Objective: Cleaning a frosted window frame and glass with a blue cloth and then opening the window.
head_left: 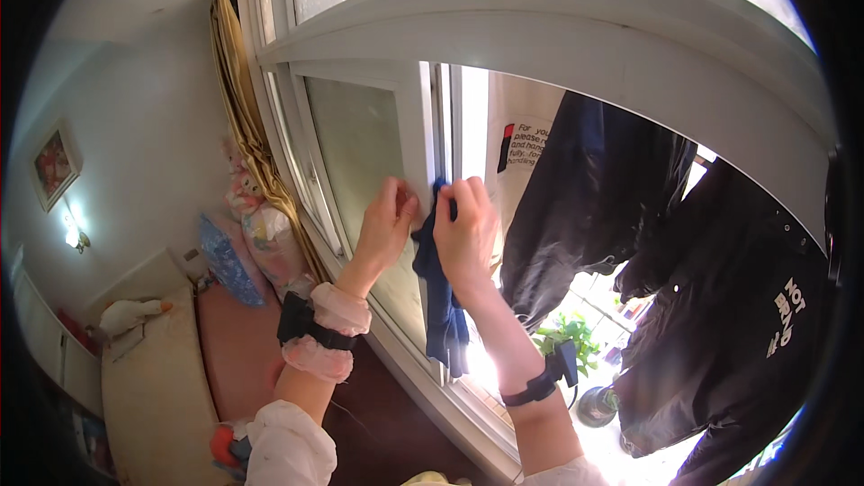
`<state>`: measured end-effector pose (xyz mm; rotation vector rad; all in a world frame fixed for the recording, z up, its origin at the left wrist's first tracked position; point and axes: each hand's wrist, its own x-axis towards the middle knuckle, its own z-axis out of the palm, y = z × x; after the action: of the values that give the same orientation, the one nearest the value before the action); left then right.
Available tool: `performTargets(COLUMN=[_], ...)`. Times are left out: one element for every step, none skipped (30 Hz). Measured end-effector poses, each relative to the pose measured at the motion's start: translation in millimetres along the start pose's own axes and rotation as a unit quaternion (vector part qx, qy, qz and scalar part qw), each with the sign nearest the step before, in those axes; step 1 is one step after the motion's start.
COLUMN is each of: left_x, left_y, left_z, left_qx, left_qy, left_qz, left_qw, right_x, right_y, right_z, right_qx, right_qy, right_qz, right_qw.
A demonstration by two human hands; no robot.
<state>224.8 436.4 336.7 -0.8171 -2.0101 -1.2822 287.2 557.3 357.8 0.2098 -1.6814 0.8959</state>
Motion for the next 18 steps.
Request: performTargets(left_x=[0.4, 0.8, 0.8, 0.5, 1.0, 1.2, 1.8, 0.7, -1.3, -3.2, -2.7, -2.3, -1.5, -3.4, -5.4, -6.1, -6.0, -4.5], left_y=[-1.2, -2.4, -4.3, -5.2, -6.1, -6.1, -6.9, -8.0, -9.0, -7.1, -3.5, -5.1, -3.5, -7.5, -6.7, -4.9, -3.3, -0.7], left_z=[-2.8, -5.3, -3.8, -3.3, -1.5, -3.9, -4.3, -7.4, -9.9, -13.5, -8.9, 1.9, -5.2, -5.6, -9.4, -7.7, -5.3, -6.5], left_qx=[0.001, 0.004, 0.005, 0.006, 0.008, 0.0, -0.012, 0.011, 0.013, 0.014, 0.003, -0.012, 0.006, 0.019, 0.022, 0.008, -0.007, -0.005], left_qy=[0.0, -0.001, -0.002, -0.004, -0.003, -0.004, -0.004, -0.007, -0.001, -0.007, -0.014, -0.01, -0.017, -0.028, -0.024, -0.032, -0.04, -0.04], left_qz=[-0.004, 0.01, 0.024, 0.019, 0.011, 0.017, 0.025, 0.034, 0.026, 0.023, 0.023, 0.019, 0.009, -0.005, -0.011, 0.011, 0.033, 0.028], left_qw=[1.0, 1.0, 1.0, 1.0, 1.0, 1.0, 1.0, 0.999, 1.0, 1.0, 1.0, 1.0, 1.0, 0.999, 0.999, 0.999, 0.999, 0.999], right_x=[-14.7, -28.6, -43.1, -56.5, -67.6, -77.6, -87.6, -102.3, -120.2, -139.1, -155.3, -174.3, -191.6, -210.7, -228.2, -244.9, -261.1, -280.3], right_y=[5.4, 11.3, 19.4, 24.6, 29.9, 32.0, 37.2, 43.7, 52.6, 59.5, 70.6, 86.1, 87.1, 93.5, 96.6, 107.8, 119.5, 129.2], right_z=[2.8, 4.5, 5.0, 6.9, 8.0, 10.3, 11.6, 14.8, 21.7, 30.4, 31.0, 27.8, 32.9, 36.3, 40.1, 37.7, 34.7, 33.1], right_qx=[0.008, 0.01, 0.003, 0.0, 0.001, -0.001, -0.007, -0.002, 0.001, 0.008, 0.004, -0.007, 0.001, 0.003, 0.017, 0.009, 0.001, 0.002], right_qy=[-0.011, -0.016, -0.012, -0.009, -0.016, -0.008, 0.001, 0.002, -0.008, 0.021, 0.052, 0.064, 0.079, 0.08, 0.078, 0.061, 0.043, 0.04], right_qz=[0.011, 0.013, 0.022, 0.032, 0.035, 0.042, 0.047, 0.055, 0.054, 0.05, 0.042, 0.052, 0.064, 0.073, 0.091, 0.092, 0.093, 0.096], right_qw=[1.0, 1.0, 1.0, 0.999, 0.999, 0.999, 0.999, 0.998, 0.999, 0.998, 0.998, 0.997, 0.995, 0.994, 0.993, 0.994, 0.995, 0.995])
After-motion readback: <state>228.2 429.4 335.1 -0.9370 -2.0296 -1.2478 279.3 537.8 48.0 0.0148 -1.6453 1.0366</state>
